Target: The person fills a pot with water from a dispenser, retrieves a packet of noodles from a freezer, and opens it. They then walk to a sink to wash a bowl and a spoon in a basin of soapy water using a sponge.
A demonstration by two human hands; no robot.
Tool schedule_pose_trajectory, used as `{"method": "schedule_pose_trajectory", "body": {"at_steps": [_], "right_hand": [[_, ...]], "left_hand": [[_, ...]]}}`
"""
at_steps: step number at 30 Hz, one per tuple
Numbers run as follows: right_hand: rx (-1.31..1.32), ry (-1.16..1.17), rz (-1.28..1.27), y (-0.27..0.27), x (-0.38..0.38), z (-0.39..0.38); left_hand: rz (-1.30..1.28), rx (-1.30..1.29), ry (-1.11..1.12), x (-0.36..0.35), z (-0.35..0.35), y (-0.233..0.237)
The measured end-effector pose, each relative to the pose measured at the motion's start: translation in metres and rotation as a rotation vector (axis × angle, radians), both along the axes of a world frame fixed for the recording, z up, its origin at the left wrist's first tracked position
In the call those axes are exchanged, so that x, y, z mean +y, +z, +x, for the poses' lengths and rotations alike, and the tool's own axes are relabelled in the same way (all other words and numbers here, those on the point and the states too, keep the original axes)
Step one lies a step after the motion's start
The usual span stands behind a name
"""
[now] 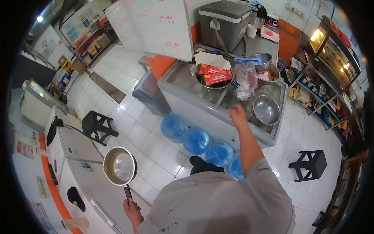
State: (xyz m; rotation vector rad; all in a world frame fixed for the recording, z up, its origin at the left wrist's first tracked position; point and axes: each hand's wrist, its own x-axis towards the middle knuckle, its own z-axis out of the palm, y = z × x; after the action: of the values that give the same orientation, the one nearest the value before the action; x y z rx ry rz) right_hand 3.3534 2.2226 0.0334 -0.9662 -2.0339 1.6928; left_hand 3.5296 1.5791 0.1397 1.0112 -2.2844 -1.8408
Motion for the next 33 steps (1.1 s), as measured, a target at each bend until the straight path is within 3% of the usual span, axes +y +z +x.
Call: {"method": "schedule_pose_trajectory", "body": {"at_steps": [1,5,7,10,14,16,17,19,20,21,22,23,24,25,27,29,31,33], "right_hand": [[-0.031,-0.017,-0.125,0.009,0.005,-0.019],[0.008,-0.081,-0.231,0.015,0.011,-0.095],[0.073,-0.262,-0.489,0.009,0.016,-0.134],[0.014,-0.266,-0.388,-0.017,0.026,-0.186],[0.156,-0.313,-0.290,-0.027,0.011,-0.225],[0.172,-0.274,-0.376,-0.027,0.004,-0.248],[0.182,-0.233,-0.463,-0.026,0.002,-0.260],[0.149,-0.144,-0.487,-0.039,0.005,-0.288],[0.118,-0.054,-0.509,-0.048,0.005,-0.298],[0.111,-0.068,-0.508,-0.054,0.005,-0.303],[0.100,0.035,-0.424,-0.058,0.006,-0.306],[0.087,0.136,-0.343,-0.062,0.006,-0.306],[0.061,0.175,0.044,-0.042,0.001,-0.289],[0.030,0.212,0.428,0.007,-0.009,-0.257],[0.277,0.173,0.760,0.087,-0.016,-0.192],[0.078,-0.149,1.090,0.135,0.001,-0.138],[-0.164,-0.501,1.095,0.160,0.036,-0.106],[-0.381,-0.601,1.198,0.147,0.067,-0.093]], "left_hand": [[-0.003,0.027,0.008,-0.002,-0.016,-0.001],[-0.012,0.062,-0.015,0.005,-0.069,0.008],[0.002,0.012,-0.013,0.009,-0.093,0.014],[-0.120,0.059,-0.084,0.004,-0.124,0.002],[-0.244,0.063,-0.145,-0.018,-0.161,-0.027],[-0.230,0.046,-0.125,-0.027,-0.179,-0.046],[-0.229,0.048,-0.131,-0.014,-0.184,-0.038],[-0.479,-0.156,-0.339,0.051,-0.181,0.025],[-0.483,-0.164,-0.349,0.075,-0.189,0.042],[-0.397,-0.148,-0.223,0.099,-0.198,0.054],[-0.310,-0.131,-0.100,0.112,-0.207,0.058],[-0.312,-0.137,-0.117,0.112,-0.213,0.057],[-0.333,-0.113,-0.140,0.111,-0.220,0.055],[-0.355,-0.087,-0.161,0.109,-0.227,0.055],[-0.349,-0.100,-0.137,0.121,-0.241,0.061],[-0.337,-0.121,-0.100,0.100,-0.255,0.039],[-0.147,0.075,-0.199,0.028,-0.275,-0.025],[-0.097,0.033,-0.173,0.056,-0.282,-0.006]]}}
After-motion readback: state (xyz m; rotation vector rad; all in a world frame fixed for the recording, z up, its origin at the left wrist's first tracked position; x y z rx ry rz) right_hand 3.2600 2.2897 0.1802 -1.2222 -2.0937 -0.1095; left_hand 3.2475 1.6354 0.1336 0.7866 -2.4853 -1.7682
